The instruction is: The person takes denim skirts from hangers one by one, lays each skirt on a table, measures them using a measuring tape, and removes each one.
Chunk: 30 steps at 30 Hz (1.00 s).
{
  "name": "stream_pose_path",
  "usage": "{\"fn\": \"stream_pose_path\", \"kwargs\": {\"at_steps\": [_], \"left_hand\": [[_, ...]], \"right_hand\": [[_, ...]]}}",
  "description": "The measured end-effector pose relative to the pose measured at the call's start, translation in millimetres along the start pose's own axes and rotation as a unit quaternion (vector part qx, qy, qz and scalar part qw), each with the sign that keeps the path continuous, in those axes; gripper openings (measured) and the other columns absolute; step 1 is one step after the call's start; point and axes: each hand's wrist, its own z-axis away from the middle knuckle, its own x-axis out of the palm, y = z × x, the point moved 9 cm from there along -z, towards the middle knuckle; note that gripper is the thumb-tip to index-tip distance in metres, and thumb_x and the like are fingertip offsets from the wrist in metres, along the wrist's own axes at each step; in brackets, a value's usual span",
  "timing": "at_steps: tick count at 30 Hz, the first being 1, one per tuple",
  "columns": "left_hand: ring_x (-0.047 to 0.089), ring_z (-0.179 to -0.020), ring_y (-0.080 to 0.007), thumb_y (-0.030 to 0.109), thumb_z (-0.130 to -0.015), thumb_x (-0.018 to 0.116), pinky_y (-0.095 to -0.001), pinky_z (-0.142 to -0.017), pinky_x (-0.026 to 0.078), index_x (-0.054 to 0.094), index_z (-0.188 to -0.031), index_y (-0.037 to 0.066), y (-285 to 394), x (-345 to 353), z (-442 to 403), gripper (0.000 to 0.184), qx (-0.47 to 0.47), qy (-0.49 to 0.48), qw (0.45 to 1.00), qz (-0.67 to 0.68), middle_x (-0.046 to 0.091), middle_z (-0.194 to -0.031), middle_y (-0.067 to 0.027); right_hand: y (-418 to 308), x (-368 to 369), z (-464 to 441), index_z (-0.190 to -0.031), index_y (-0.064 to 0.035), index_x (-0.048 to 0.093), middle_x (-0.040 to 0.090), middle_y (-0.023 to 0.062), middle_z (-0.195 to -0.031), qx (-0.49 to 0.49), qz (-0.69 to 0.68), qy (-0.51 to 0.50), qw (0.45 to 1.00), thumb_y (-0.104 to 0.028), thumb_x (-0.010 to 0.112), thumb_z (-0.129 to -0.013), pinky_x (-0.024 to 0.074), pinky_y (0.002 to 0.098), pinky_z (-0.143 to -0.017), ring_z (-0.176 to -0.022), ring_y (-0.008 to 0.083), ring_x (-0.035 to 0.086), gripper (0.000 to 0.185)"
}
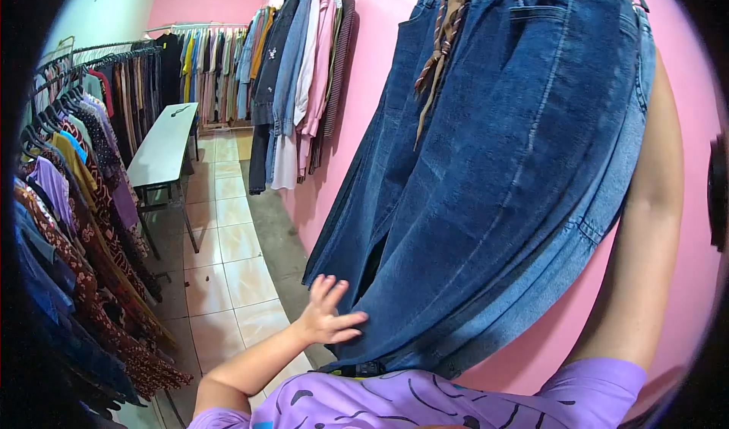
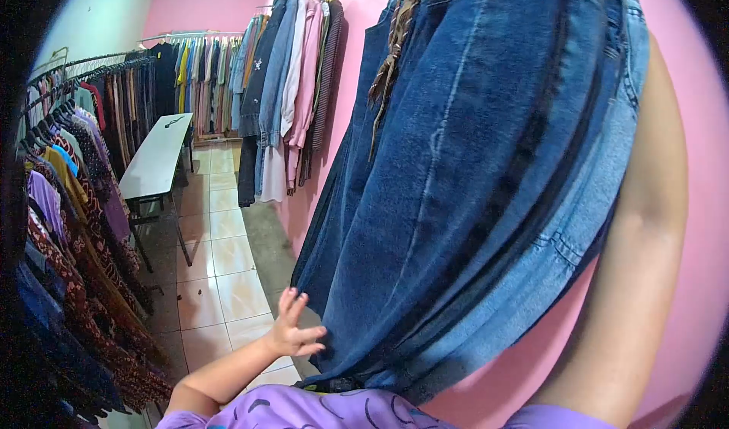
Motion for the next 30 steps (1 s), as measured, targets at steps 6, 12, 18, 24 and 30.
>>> {"fn": "stream_pose_path", "kwargs": {"at_steps": [6,12,18,24,30], "left_hand": [[0.031,-0.124,-0.0425,0.017,-0.076,0.064,-0.0500,-0.103,0.027,0.052,-0.122,0.015,-46,-39,235,0.047,-0.443,-0.174,0.872,-0.116,0.040,-0.132,-0.0200],[0.037,-0.122,-0.0391,0.025,-0.085,0.056,-0.0451,-0.102,0.030,0.054,-0.118,0.007,-1,-61,497,0.038,-0.671,-0.236,0.698,-0.081,0.043,-0.129,-0.0217],[0.042,-0.119,-0.0372,0.028,-0.086,0.054,-0.0441,-0.099,0.034,0.054,-0.118,0.005,5,-45,577,0.039,-0.692,-0.216,0.688,-0.032,0.048,-0.125,-0.0214],[0.047,-0.116,-0.0353,0.031,-0.087,0.053,-0.0431,-0.096,0.038,0.054,-0.118,0.003,-34,-52,612,0.042,-0.689,-0.248,0.680,0.021,0.052,-0.121,-0.0211],[0.059,-0.102,-0.0293,0.032,-0.086,0.056,-0.0369,-0.088,0.045,0.057,-0.112,0.000,-100,-41,508,0.041,-0.705,-0.287,0.640,0.109,0.062,-0.107,-0.0195]], "right_hand": [[18,-14,1,-0.093,0.0006,0.059,0.058,0.0094,-0.080,-0.003,0.058,0.041,0.998,-0.045,0.043,-0.088,0.0437,0.0273,-0.061,-0.064,0.0161,0.055,0.048],[23,-58,11,-0.091,-0.0001,0.060,0.057,0.0065,-0.075,-0.004,0.141,0.085,0.986,-0.040,0.047,-0.088,0.0411,0.0248,-0.056,-0.060,0.0134,0.053,0.042],[9,-75,32,-0.089,-0.0008,0.061,0.056,0.0036,-0.070,-0.012,0.209,0.122,0.970,-0.036,0.051,-0.088,0.0385,0.0224,-0.052,-0.056,0.0107,0.051,0.036],[0,-127,123,-0.086,-0.0015,0.062,0.056,0.0006,-0.065,0.022,0.309,0.175,0.935,-0.031,0.055,-0.087,0.0358,0.0200,-0.048,-0.052,0.0080,0.049,0.030],[-5,-120,334,-0.098,-0.0019,0.061,0.058,0.0024,-0.067,0.171,0.202,0.214,0.940,-0.034,0.057,-0.088,0.0369,0.0196,-0.049,-0.057,0.0061,0.052,0.034]]}}
